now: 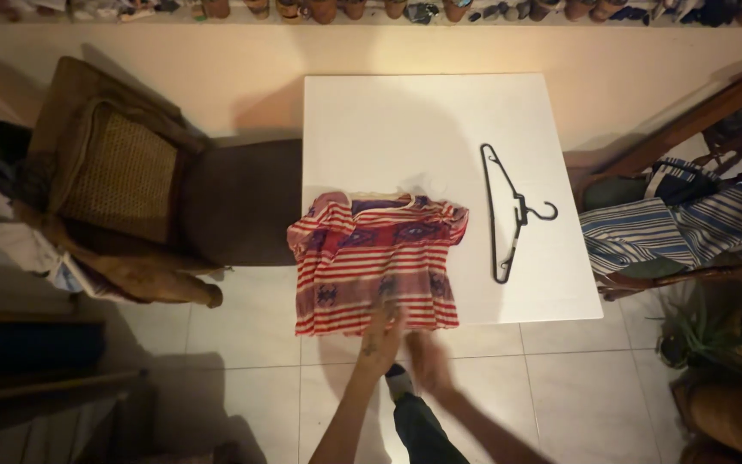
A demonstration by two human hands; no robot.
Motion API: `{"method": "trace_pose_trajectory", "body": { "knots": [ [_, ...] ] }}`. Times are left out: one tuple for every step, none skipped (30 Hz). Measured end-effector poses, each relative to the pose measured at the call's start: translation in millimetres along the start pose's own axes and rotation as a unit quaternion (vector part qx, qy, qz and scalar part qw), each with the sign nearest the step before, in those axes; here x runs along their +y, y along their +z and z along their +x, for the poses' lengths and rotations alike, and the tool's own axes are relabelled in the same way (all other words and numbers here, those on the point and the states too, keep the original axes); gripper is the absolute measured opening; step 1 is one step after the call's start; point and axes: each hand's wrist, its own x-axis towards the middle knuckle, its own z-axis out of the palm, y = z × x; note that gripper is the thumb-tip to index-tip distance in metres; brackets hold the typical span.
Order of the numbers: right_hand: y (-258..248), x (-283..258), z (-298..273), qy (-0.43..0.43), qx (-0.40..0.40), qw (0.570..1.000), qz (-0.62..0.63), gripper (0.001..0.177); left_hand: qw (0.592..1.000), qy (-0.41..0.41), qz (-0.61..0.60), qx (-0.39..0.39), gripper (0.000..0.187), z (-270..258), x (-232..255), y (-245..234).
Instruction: The person takes several clothing items from a laundry basket, places each on a hanger, and hangs them on a chair back. Items handled include a light blue t-shirt, a white t-shirt, a red-and-white striped top, and a white long-sleeved shirt. The person uses black plastic hangers and places the hung garments on a chair near a window.
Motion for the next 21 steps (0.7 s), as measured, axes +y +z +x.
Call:
{"method": "trace_pose_trajectory", "body": {
  "knots": [
    [6, -32, -16, 0.022, -0.049, 0.996, 0.072, 0.013, 0.999, -0.045, 0.006, 0.022, 0.039, -4, 2, -11],
    [12, -63, -35, 0.045, -0.102, 0.983, 0.143, 0.014, 0.995, -0.093, 0.012, 0.045, 0.044, -11, 2, -22],
    [13, -67, -44, 0.043, -0.107, 0.983, 0.144, 0.014, 0.994, -0.095, 0.011, 0.05, 0.044, -19, -30, -38],
    [16, -72, -52, -0.017, -0.069, 0.984, 0.162, 0.024, 0.979, -0.067, -0.163, 0.102, 0.037, -27, -62, -56],
    [20, -76, -58, -0.077, -0.03, 0.98, 0.18, 0.039, 0.931, -0.034, -0.332, 0.15, 0.035, -33, -95, -74],
    [37, -56, -59, -0.074, -0.032, 0.98, 0.184, 0.039, 0.932, -0.037, -0.328, 0.153, 0.035, -55, -68, -93],
    [54, -35, -60, 0.106, -0.04, 0.987, 0.117, 0.024, 0.968, -0.055, -0.182, 0.164, 0.029, -76, -41, -110],
    [76, -14, -62, 0.282, -0.051, 0.957, 0.045, 0.027, 0.982, -0.074, -0.03, 0.173, 0.023, -98, -16, -130],
    [130, 108, -95, 0.285, -0.058, 0.956, 0.05, 0.027, 0.981, -0.08, -0.024, 0.177, 0.023, -115, -7, -139],
    [179, 212, -122, 0.259, -0.047, 0.962, 0.067, 0.034, 0.968, -0.131, 0.099, 0.189, 0.033, -129, 1, -147],
    [235, 296, -142, 0.234, -0.035, 0.968, 0.085, 0.047, 0.938, -0.18, 0.22, 0.196, 0.05, -141, 9, -154],
    [213, 282, -128, 0.24, -0.041, 0.966, 0.085, 0.047, 0.936, -0.188, 0.223, 0.195, 0.05, -152, -3, -157],
    [190, 269, -113, 0.332, -0.1, 0.937, 0.039, 0.065, 0.948, -0.15, 0.191, 0.207, 0.041, -163, -15, -159],
    [168, 257, -91, 0.416, -0.156, 0.896, -0.008, 0.085, 0.956, -0.108, 0.158, 0.22, 0.032, -171, -26, -161],
    [173, 261, -81, 0.419, -0.16, 0.894, -0.008, 0.085, 0.956, -0.112, 0.161, 0.22, 0.032, -172, -33, -160],
    [178, 263, -74, 0.384, -0.1, 0.915, 0.078, 0.075, 0.939, -0.147, 0.174, 0.259, 0.032, -177, -38, -159],
    [183, 264, -67, 0.346, -0.038, 0.923, 0.162, 0.065, 0.918, -0.181, 0.188, 0.297, 0.032, -183, -42, -159],
    [169, 242, -53, 0.342, -0.039, 0.924, 0.165, 0.065, 0.917, -0.178, 0.189, 0.302, 0.032, -184, -54, -161],
    [154, 219, -40, 0.367, -0.067, 0.913, 0.165, 0.046, 0.911, -0.194, 0.185, 0.313, 0.03, -186, -65, -163],
    [134, 197, -31, 0.393, -0.094, 0.9, 0.162, 0.033, 0.905, -0.212, 0.18, 0.323, 0.028, -191, -74, -163],
    [143, 203, -25, 0.39, -0.096, 0.901, 0.162, 0.033, 0.904, -0.211, 0.179, 0.327, 0.028, -188, -61, -161]
  ]
}}
